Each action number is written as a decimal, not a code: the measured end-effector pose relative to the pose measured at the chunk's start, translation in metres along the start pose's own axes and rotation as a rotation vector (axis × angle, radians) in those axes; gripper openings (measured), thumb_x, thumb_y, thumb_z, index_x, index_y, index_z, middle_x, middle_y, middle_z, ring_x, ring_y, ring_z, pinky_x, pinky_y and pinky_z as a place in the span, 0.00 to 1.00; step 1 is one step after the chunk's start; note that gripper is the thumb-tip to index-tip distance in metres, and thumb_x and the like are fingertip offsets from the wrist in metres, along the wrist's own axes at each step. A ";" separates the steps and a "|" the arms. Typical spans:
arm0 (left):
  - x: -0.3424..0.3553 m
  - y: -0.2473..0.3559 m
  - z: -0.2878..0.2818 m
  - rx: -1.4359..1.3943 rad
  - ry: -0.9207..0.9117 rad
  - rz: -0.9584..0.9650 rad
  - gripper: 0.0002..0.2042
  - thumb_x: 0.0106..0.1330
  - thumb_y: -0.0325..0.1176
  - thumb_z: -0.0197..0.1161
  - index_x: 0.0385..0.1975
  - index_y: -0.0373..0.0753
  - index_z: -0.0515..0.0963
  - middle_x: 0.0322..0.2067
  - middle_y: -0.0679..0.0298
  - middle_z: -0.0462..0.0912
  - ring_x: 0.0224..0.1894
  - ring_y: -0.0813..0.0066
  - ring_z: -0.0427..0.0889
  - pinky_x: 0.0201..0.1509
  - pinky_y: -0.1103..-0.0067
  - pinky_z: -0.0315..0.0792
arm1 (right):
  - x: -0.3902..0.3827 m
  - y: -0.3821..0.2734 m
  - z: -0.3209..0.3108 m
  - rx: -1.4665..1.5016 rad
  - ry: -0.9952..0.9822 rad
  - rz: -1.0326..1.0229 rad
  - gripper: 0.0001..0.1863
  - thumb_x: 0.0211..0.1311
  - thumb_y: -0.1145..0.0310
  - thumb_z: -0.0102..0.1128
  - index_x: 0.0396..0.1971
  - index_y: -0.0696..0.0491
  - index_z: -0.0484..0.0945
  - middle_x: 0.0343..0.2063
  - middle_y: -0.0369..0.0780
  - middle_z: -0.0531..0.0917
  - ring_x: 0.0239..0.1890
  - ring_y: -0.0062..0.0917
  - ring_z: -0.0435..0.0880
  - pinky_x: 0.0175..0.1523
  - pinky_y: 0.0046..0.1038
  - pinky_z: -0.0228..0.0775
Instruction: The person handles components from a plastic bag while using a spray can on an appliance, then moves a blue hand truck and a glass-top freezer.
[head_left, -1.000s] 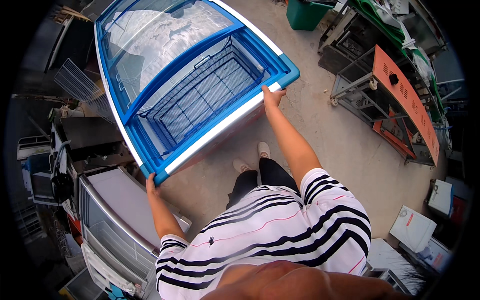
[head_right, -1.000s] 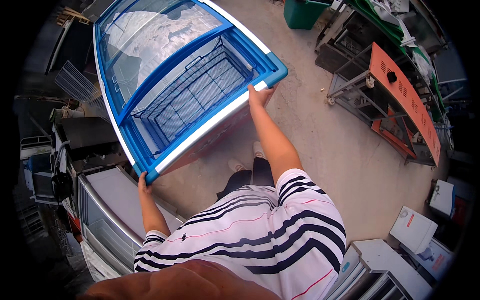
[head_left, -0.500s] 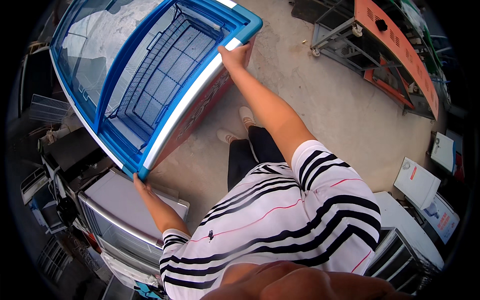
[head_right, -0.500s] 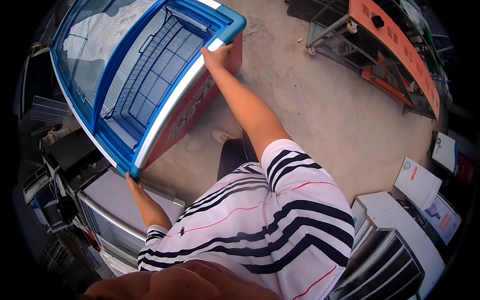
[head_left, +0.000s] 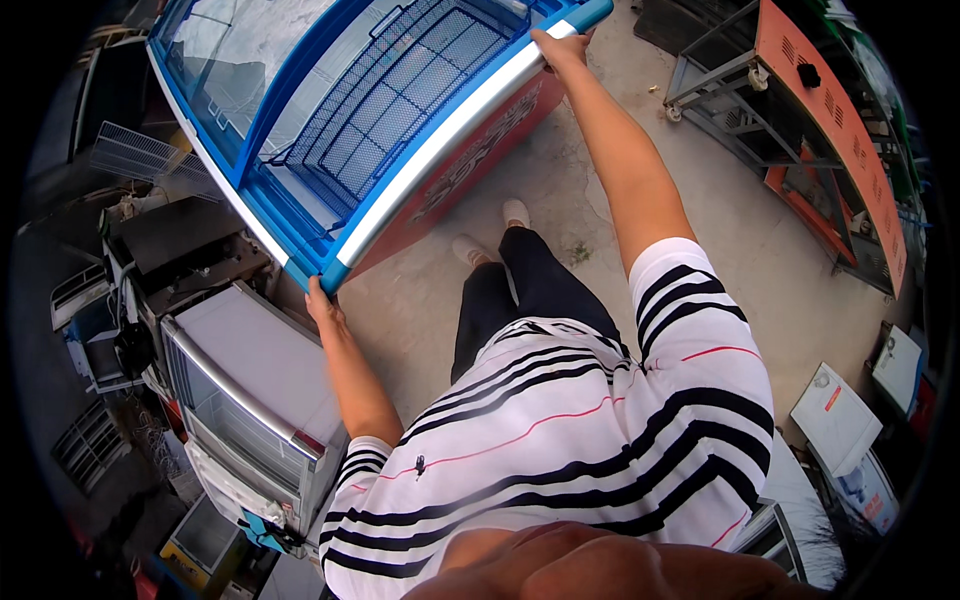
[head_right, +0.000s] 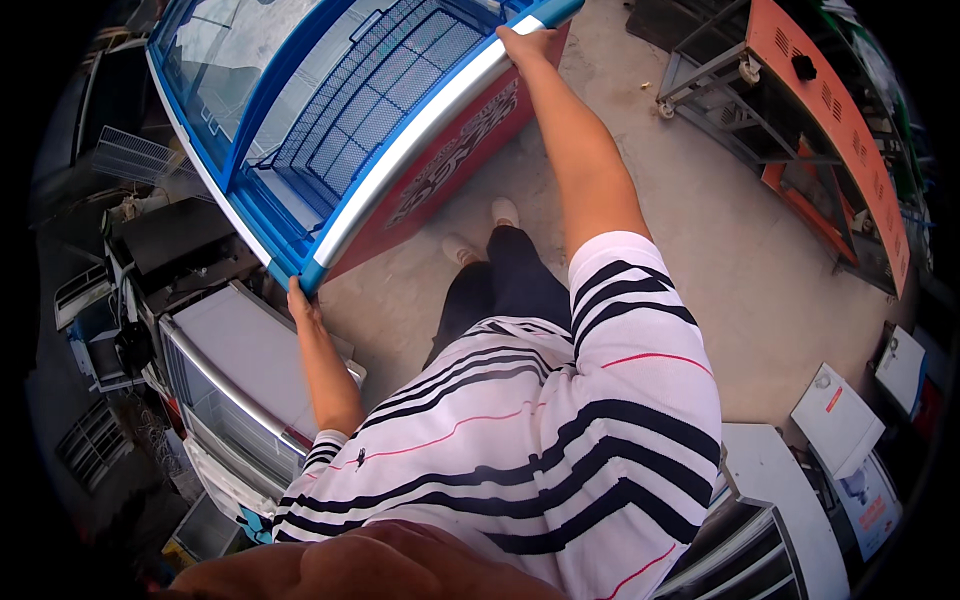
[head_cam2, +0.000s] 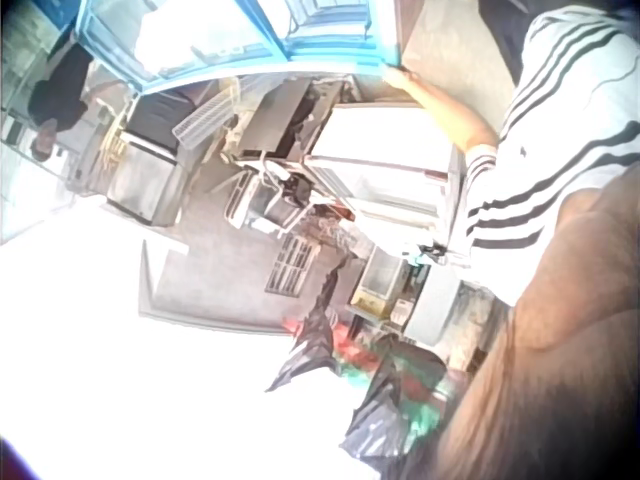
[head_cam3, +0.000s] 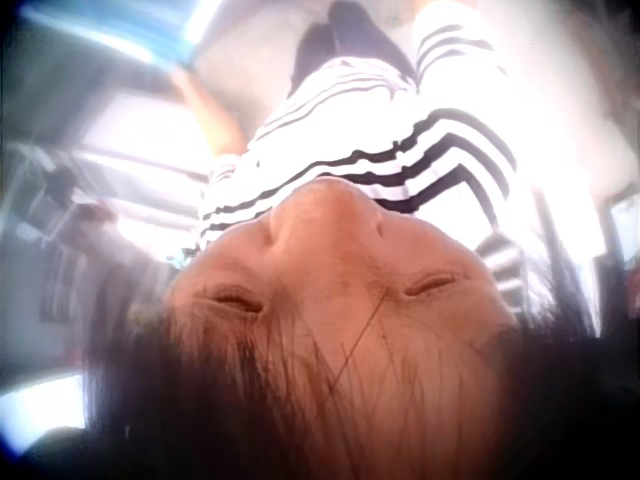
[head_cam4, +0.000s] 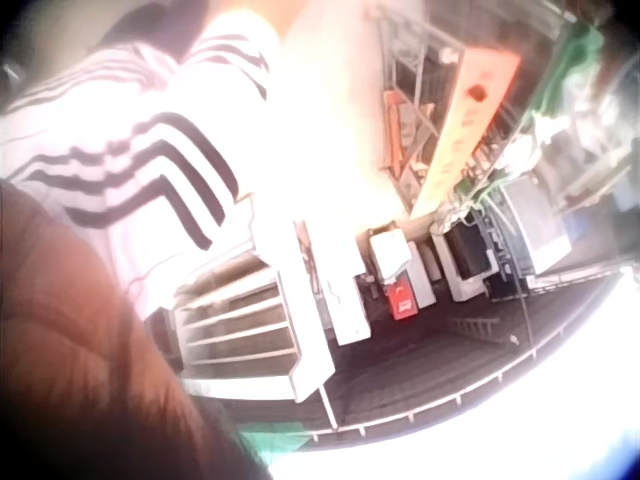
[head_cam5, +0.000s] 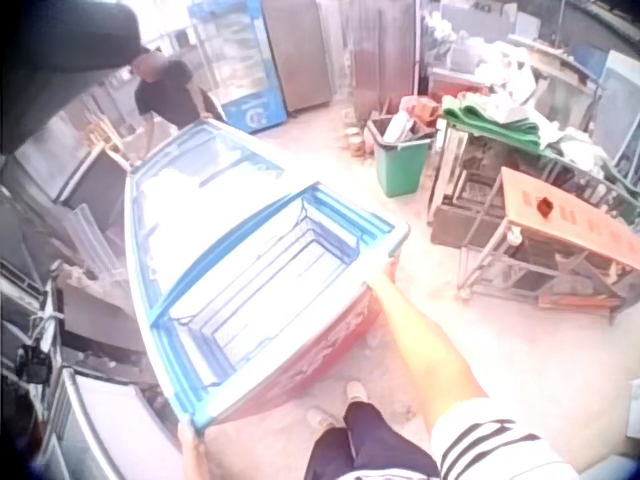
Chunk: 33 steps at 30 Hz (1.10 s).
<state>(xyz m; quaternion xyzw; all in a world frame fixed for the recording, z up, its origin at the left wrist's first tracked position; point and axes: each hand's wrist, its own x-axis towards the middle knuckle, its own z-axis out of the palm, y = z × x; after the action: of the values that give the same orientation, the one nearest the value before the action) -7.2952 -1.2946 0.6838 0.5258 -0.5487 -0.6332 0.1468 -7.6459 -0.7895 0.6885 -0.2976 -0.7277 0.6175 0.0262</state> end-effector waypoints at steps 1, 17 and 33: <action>-0.002 -0.002 -0.002 -0.023 0.004 0.001 0.18 0.53 0.37 0.60 0.43 0.37 0.70 0.39 0.61 0.73 0.41 0.70 0.74 0.46 0.74 0.70 | -0.003 -0.003 -0.004 0.000 -0.010 -0.015 0.55 0.41 0.61 0.71 0.57 0.70 0.38 0.45 0.59 0.72 0.38 0.41 0.81 0.37 0.34 0.79; -0.035 -0.030 -0.064 0.025 -0.173 -0.063 0.13 0.53 0.33 0.58 0.38 0.37 0.71 0.34 0.65 0.74 0.37 0.75 0.74 0.42 0.78 0.70 | -0.059 0.032 -0.066 -0.078 0.074 -0.044 0.51 0.40 0.58 0.71 0.54 0.67 0.44 0.43 0.58 0.73 0.37 0.39 0.82 0.36 0.35 0.81; -0.079 -0.105 -0.112 0.094 -0.044 0.098 0.21 0.48 0.39 0.62 0.39 0.31 0.74 0.33 0.60 0.77 0.35 0.72 0.75 0.42 0.76 0.68 | -0.145 0.046 -0.117 0.012 0.061 0.037 0.48 0.40 0.61 0.70 0.54 0.62 0.46 0.50 0.58 0.67 0.43 0.47 0.78 0.40 0.46 0.77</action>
<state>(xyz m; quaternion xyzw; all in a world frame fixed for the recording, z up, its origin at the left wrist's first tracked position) -7.1293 -1.2575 0.6519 0.4906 -0.6062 -0.6100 0.1410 -7.4605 -0.7507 0.7215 -0.3296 -0.7172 0.6128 0.0387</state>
